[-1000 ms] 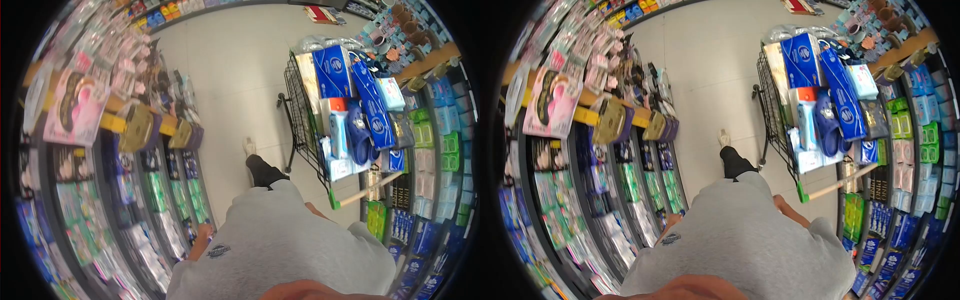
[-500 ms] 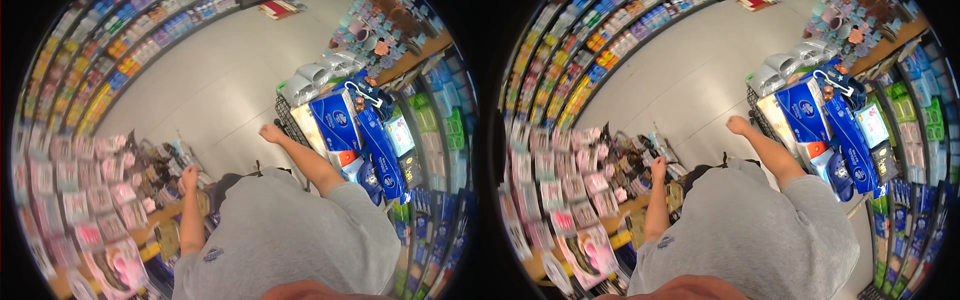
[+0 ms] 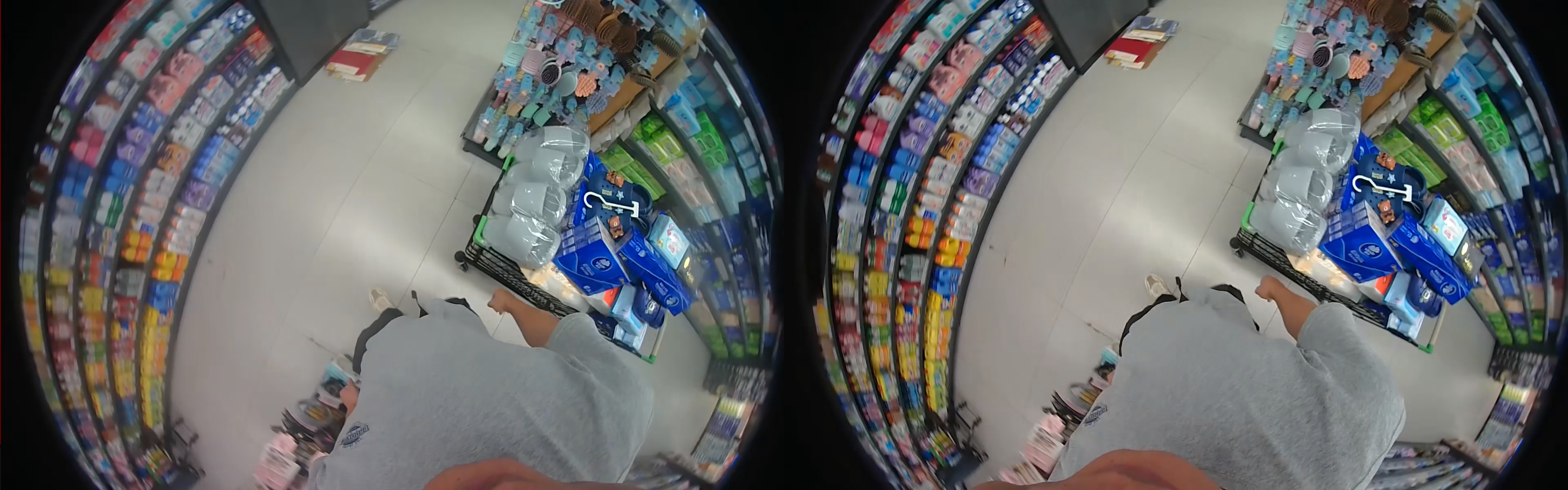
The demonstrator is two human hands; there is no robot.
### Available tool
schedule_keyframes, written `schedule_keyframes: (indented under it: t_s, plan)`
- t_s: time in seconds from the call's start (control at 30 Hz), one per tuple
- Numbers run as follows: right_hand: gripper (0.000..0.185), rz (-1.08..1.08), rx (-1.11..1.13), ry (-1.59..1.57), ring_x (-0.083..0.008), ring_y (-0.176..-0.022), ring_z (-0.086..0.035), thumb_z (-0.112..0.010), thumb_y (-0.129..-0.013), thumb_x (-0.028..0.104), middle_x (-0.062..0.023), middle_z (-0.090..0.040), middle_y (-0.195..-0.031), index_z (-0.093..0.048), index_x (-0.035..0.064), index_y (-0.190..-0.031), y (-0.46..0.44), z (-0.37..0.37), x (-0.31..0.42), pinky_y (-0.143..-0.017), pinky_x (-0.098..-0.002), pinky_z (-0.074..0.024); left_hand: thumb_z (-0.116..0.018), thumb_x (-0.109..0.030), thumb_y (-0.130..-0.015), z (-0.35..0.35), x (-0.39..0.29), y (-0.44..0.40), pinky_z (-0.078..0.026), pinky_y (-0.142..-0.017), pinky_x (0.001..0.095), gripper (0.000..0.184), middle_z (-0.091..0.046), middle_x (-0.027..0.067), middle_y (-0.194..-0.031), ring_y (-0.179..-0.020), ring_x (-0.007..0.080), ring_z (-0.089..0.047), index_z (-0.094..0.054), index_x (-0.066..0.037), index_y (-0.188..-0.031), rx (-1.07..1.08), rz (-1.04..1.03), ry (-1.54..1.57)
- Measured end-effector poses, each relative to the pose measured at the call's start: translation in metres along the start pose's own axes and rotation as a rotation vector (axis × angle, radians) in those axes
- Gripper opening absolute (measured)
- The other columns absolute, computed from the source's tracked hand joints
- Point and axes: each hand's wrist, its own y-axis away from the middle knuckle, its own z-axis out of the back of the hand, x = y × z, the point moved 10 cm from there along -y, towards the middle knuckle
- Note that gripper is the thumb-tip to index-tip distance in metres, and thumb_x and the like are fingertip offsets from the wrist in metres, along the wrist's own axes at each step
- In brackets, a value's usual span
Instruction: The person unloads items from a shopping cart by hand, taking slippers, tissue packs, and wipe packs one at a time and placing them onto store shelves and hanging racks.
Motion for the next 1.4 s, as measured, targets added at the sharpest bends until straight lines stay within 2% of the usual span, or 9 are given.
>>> schedule_keyframes:
  t_s: [0.13, 0.17, 0.4, 0.6, 0.77, 0.87, 0.97, 1.17, 1.4]
  plan:
    - [0.026, -0.092, -0.018, -0.193, -0.0222, -0.056, -0.066, -0.061, -0.077, 0.022, -0.0157, -0.067, -0.065, -0.069, -0.0026, -0.070, 0.006, 0.020, 0.041, -0.054, -0.0366, -0.0538, -0.031, -0.046, -0.099, 0.149, 0.025, -0.133, -0.044, -0.060, 0.0488, 0.069, -0.055, 0.0179, -0.052, -0.054, 0.0334, -0.056, -0.054, -0.004, -0.050, -0.360, 0.071, 0.280]
    - [0.026, -0.124, -0.068, -0.407, -0.0222, -0.058, -0.067, -0.061, -0.079, 0.022, -0.0148, -0.068, -0.069, -0.069, -0.0021, -0.076, 0.007, 0.026, 0.059, -0.054, -0.0360, -0.0534, -0.034, -0.046, -0.098, 0.166, 0.037, -0.196, -0.042, -0.059, 0.0517, 0.067, -0.060, 0.0243, -0.064, -0.059, 0.0393, -0.058, -0.062, 0.006, -0.066, -0.273, -0.019, 0.285]
    - [0.030, -0.188, -0.038, -0.786, -0.0223, -0.066, -0.068, -0.060, -0.082, 0.023, -0.0141, -0.069, -0.082, -0.066, -0.0011, -0.099, -0.025, 0.047, 0.174, -0.052, -0.0339, -0.0519, -0.040, -0.044, -0.097, 0.444, -0.155, -0.350, -0.040, -0.042, 0.0367, 0.061, -0.047, 0.0102, -0.050, -0.039, 0.0210, -0.047, -0.053, -0.003, -0.054, -0.242, -0.103, 0.746]
    - [0.031, -0.296, -0.076, -0.845, -0.0241, -0.066, -0.069, -0.060, -0.082, 0.022, -0.0161, -0.070, -0.083, -0.066, -0.0026, -0.099, -0.095, 0.079, 0.181, -0.054, -0.0358, -0.0529, -0.042, -0.042, -0.097, 0.433, -0.262, -0.449, -0.043, -0.048, 0.0385, 0.058, -0.052, 0.0124, -0.051, -0.041, 0.0231, -0.051, -0.059, -0.004, -0.057, -0.098, -0.357, 0.404]
    - [0.031, -0.236, -0.016, -0.563, -0.0272, -0.064, -0.068, -0.059, -0.083, 0.030, -0.0151, -0.069, -0.075, -0.070, 0.0006, -0.082, -0.209, 0.140, 0.215, -0.060, -0.0398, -0.0533, -0.052, -0.035, -0.093, 0.433, -0.244, -0.498, -0.053, -0.040, 0.0350, 0.048, -0.055, 0.0122, -0.065, -0.055, 0.0218, -0.055, -0.062, 0.002, -0.064, 0.079, -0.090, 0.583]
    - [0.039, 0.076, -0.241, -0.336, -0.0353, -0.072, -0.065, -0.052, -0.081, 0.037, -0.0186, -0.066, -0.072, -0.069, 0.0045, -0.069, -0.263, 0.266, 0.281, -0.068, -0.0450, -0.0509, -0.051, -0.034, -0.093, 0.462, -0.240, -0.548, -0.055, -0.040, 0.0357, 0.046, -0.055, 0.0116, -0.067, -0.057, 0.0226, -0.055, -0.061, 0.003, -0.068, 0.094, 0.029, 0.623]
    - [0.034, 0.106, -0.526, -0.525, -0.0370, -0.078, -0.065, -0.056, -0.081, 0.032, -0.0206, -0.067, -0.079, -0.069, 0.0012, -0.084, -0.287, 0.403, 0.328, -0.072, -0.0439, -0.0517, -0.050, -0.032, -0.093, 0.502, -0.255, -0.598, -0.056, -0.043, 0.0369, 0.043, -0.052, 0.0104, -0.068, -0.060, 0.0230, -0.056, -0.061, 0.003, -0.071, 0.063, 0.125, 0.644]
    - [0.030, 0.127, -0.738, -0.823, -0.0308, -0.084, -0.066, -0.062, -0.081, 0.028, -0.0163, -0.069, -0.090, -0.068, 0.0032, -0.097, -0.266, 0.556, 0.362, -0.077, -0.0383, -0.0512, -0.050, -0.030, -0.093, 0.549, -0.425, -0.697, -0.057, -0.045, 0.0372, 0.042, -0.056, 0.0133, -0.077, -0.065, 0.0239, -0.057, -0.062, 0.004, -0.072, 0.166, -0.111, 0.490]
    - [0.027, -0.492, -1.046, -1.189, -0.0333, -0.087, -0.066, -0.062, -0.077, 0.026, -0.0172, -0.069, -0.091, -0.069, 0.0047, -0.092, -0.212, 0.504, 0.247, -0.078, -0.0404, -0.0515, -0.054, -0.032, -0.092, 0.532, -0.669, -0.758, -0.058, -0.055, 0.0416, 0.038, -0.060, 0.0133, -0.089, -0.081, 0.0266, -0.059, -0.065, 0.002, -0.078, 0.497, -0.433, 0.126]
